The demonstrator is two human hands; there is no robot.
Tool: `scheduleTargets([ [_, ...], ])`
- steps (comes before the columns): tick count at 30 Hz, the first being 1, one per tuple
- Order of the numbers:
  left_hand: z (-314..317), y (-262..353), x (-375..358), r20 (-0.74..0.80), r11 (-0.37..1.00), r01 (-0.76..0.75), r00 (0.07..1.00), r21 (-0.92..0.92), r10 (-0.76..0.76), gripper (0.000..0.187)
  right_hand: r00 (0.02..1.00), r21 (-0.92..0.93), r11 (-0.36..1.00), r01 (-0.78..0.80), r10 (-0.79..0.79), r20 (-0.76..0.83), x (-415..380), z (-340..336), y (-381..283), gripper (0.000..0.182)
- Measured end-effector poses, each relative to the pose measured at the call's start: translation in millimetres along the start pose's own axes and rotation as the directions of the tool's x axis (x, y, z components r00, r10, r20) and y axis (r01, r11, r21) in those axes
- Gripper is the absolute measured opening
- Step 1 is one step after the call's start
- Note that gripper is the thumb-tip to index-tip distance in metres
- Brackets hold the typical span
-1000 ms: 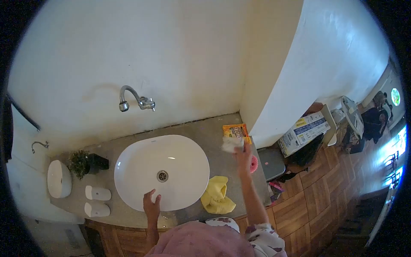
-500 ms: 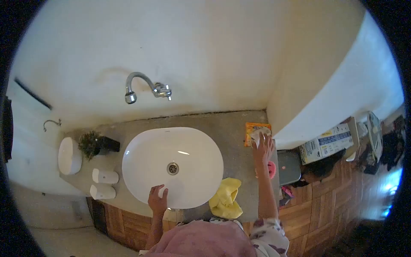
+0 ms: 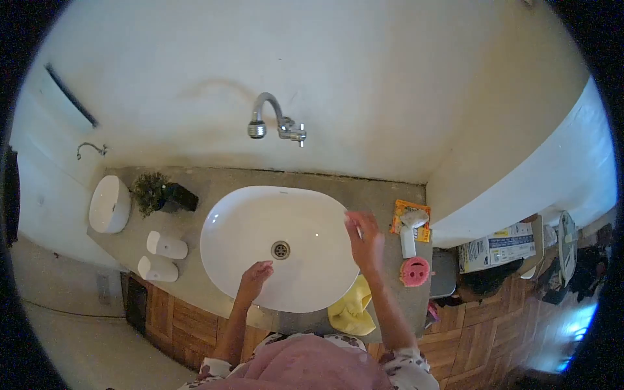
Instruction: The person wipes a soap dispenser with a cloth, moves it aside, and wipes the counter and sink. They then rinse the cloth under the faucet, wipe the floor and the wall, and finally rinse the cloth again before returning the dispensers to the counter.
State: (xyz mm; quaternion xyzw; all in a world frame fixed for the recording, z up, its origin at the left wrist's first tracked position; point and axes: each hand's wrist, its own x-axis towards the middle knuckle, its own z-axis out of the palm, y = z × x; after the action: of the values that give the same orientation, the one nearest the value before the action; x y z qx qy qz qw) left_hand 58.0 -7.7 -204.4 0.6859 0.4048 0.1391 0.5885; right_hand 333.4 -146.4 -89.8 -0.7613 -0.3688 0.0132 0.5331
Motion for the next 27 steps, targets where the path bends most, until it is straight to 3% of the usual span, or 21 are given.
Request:
scheduleTargets([
  [1,-3.6,13.8,4.9,-0.008,1.000,-0.005,1.000,-0.007,0.005,0.033,1.000,0.056,0.998,-0.006,0.005,0.024,21.0,13.7,-5.5,0.016],
  [3,-12.8,53.0,14.3,0.131,0.965,0.139,0.985,-0.221,-0.112,0.039,0.997,0.128,0.990,0.056,-0.062,0.047,71.0,57.0,23.6,0.024],
  [4,-19.5,62.5,21.4,0.127,0.965,0.136,0.986,-0.225,-0.109,0.039,0.988,0.317,0.941,-0.121,0.085,0.125,98.9,71.2,20.4,0.029],
  [5,-26.6,70.5,28.4,0.151,0.893,0.189,0.979,-0.409,-0.138,0.039,0.950,0.476,0.827,-0.300,0.213,0.228,124.7,84.7,12.3,0.035],
  [6,-33.0,75.2,33.4,0.183,0.783,0.239,0.970,-0.575,-0.162,0.039,0.923,0.408,0.831,-0.379,0.308,0.229,145.6,96.6,1.6,0.037],
  [7,-40.3,76.9,38.8,0.181,0.783,0.238,0.970,-0.575,-0.163,0.039,0.889,0.340,0.823,-0.455,0.400,0.223,161.6,106.2,-6.7,0.040],
  [11,-75.9,76.0,60.5,0.078,0.712,0.182,0.981,-0.678,-0.177,0.038,0.807,0.431,0.686,-0.587,0.455,0.376,196.9,129.6,-0.7,0.035],
  [13,-88.7,71.3,70.7,0.057,0.698,0.179,0.979,-0.693,-0.194,0.037,0.838,0.477,0.701,-0.529,0.345,0.423,203.5,134.4,4.7,0.028],
  [17,-95.7,52.8,91.1,0.080,0.702,0.245,0.962,-0.668,-0.260,0.035,0.863,0.463,0.747,-0.477,0.297,0.409,203.3,138.0,22.6,0.025],
  [19,-88.1,56.9,107.7,0.123,0.704,0.287,0.953,-0.650,-0.276,0.034,0.944,0.387,0.917,-0.099,-0.036,0.327,204.4,139.9,33.6,0.023],
  [20,-82.3,60.0,115.9,0.140,0.703,0.296,0.952,-0.647,-0.272,0.034,0.948,0.376,0.921,-0.101,-0.026,0.317,204.6,140.1,38.5,0.023],
  [22,-69.7,67.1,130.3,0.210,0.712,0.299,0.954,-0.635,-0.214,0.034,0.943,0.143,0.956,0.257,-0.280,0.177,196.1,140.3,23.2,0.025],
  [23,-63.1,70.5,138.4,0.213,0.709,0.304,0.953,-0.636,-0.218,0.034,0.946,-0.020,0.967,0.254,-0.244,0.215,192.3,134.4,6.0,0.028],
  [27,-35.6,74.1,175.4,0.262,0.750,0.301,0.949,-0.588,-0.175,0.032,0.952,-0.052,0.954,0.294,-0.287,0.104,179.8,152.0,14.4,0.032],
])
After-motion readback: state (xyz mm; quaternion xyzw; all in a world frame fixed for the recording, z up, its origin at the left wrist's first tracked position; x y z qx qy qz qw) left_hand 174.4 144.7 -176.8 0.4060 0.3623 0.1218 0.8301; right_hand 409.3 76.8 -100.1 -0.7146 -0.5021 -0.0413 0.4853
